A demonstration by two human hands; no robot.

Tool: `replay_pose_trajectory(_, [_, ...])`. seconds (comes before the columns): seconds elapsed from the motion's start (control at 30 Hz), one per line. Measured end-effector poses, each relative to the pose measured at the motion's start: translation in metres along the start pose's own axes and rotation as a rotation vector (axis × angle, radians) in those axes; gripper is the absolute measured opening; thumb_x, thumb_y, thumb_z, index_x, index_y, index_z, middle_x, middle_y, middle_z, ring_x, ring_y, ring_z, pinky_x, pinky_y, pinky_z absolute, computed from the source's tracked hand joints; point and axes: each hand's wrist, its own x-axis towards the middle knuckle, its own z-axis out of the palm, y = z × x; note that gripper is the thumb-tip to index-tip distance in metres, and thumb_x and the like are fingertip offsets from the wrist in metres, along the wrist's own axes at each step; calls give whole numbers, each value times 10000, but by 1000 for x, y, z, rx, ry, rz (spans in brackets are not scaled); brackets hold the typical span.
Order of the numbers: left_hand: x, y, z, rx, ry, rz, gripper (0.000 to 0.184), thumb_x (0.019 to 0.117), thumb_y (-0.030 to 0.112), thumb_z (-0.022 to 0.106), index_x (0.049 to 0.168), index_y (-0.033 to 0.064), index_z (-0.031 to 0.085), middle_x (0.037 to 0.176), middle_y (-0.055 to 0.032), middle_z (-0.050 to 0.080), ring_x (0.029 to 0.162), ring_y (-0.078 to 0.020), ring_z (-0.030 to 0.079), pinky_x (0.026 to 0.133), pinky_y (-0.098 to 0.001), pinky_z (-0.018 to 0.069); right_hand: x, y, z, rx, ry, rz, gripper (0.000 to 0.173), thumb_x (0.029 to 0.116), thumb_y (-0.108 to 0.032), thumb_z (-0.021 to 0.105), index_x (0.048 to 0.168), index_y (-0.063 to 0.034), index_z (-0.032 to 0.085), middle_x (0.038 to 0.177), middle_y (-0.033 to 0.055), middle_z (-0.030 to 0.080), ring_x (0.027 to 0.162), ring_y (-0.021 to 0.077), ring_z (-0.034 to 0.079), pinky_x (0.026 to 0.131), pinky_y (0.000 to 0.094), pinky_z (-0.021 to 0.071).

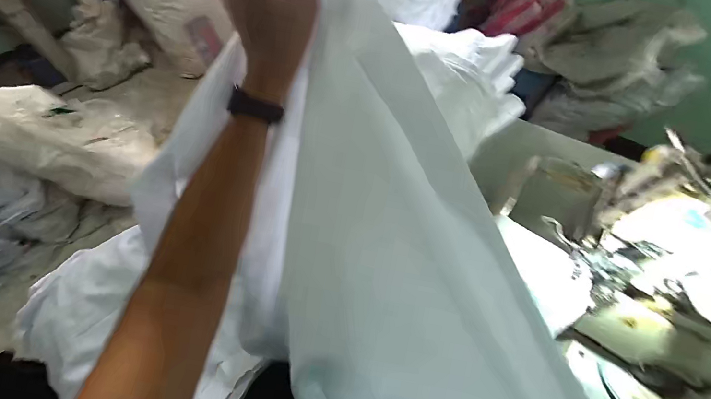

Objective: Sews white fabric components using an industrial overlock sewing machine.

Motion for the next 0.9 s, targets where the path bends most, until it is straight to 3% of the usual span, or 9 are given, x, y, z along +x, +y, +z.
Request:
replay_pose_trajectory(0.03, [7,-4,27,42,-207,-55,352,1026,226,503,1176,-19,706,1132,-227,708,1093,-342,666,957,-522,475,16,5,4,-123,172,-10,102,973,-273,649,1009,-354,701,995,-248,707,929,-128,630,822,98,516])
replay_pose_trajectory(0.1, [-7,16,66,-40,-533,-42,540,1004,262,572,1463,-13,501,1475,-293,489,1393,-463,440,1113,-652,322,63,16,8,-89,417,6,235,819,-63,708,898,-284,721,837,-160,742,733,-51,678,654,148,576])
replay_pose_trajectory(0.17, [-54,75,78,-313,-752,176,721,947,326,705,1510,-27,426,1525,-253,467,1438,-377,428,1186,-529,328,93,22,5,-177,472,45,282,753,44,700,807,-228,652,697,-117,706,587,-13,643,543,178,556])
replay_pose_trajectory(0.23, [-117,134,76,-689,-1059,410,736,851,254,818,1447,-49,509,1430,-227,575,1353,-304,542,1153,-459,408,101,25,-1,-360,394,4,246,792,-8,742,746,-230,647,632,-153,649,532,-50,577,507,150,506])
replay_pose_trajectory(0.33, [-167,164,91,-895,-1364,678,305,878,208,783,1008,-59,713,893,-172,718,871,-265,691,853,-494,519,99,32,6,-505,328,-121,162,886,-107,706,778,-220,665,640,-203,595,542,-94,539,518,117,483])
replay_pose_trajectory(0.43, [-163,167,101,-957,-1462,622,193,949,100,671,832,-53,669,711,-84,610,660,-107,556,636,-278,451,83,47,6,-437,382,-17,77,911,-83,689,878,-143,654,647,-166,614,511,-62,552,505,145,510])
replay_pose_trajectory(0.6, [-146,153,103,-842,-1447,616,197,977,162,643,887,-7,691,770,-39,639,697,-40,559,660,-222,450,53,85,13,-385,392,99,195,924,-48,676,742,-98,627,575,-133,586,475,-56,539,491,137,495])
replay_pose_trajectory(0.8, [-139,142,68,-939,-1372,651,104,889,71,627,917,41,722,851,34,689,793,44,619,741,-138,514,3,67,25,-251,158,150,97,946,-28,605,897,6,681,686,-113,623,604,-103,541,586,91,473])
replay_pose_trajectory(0.9, [-153,154,44,-1027,-1293,690,138,914,48,590,897,30,726,826,27,662,781,50,595,719,-90,490,0,76,16,-236,410,199,87,941,-49,634,888,-48,703,706,-130,656,600,-91,552,568,114,465])
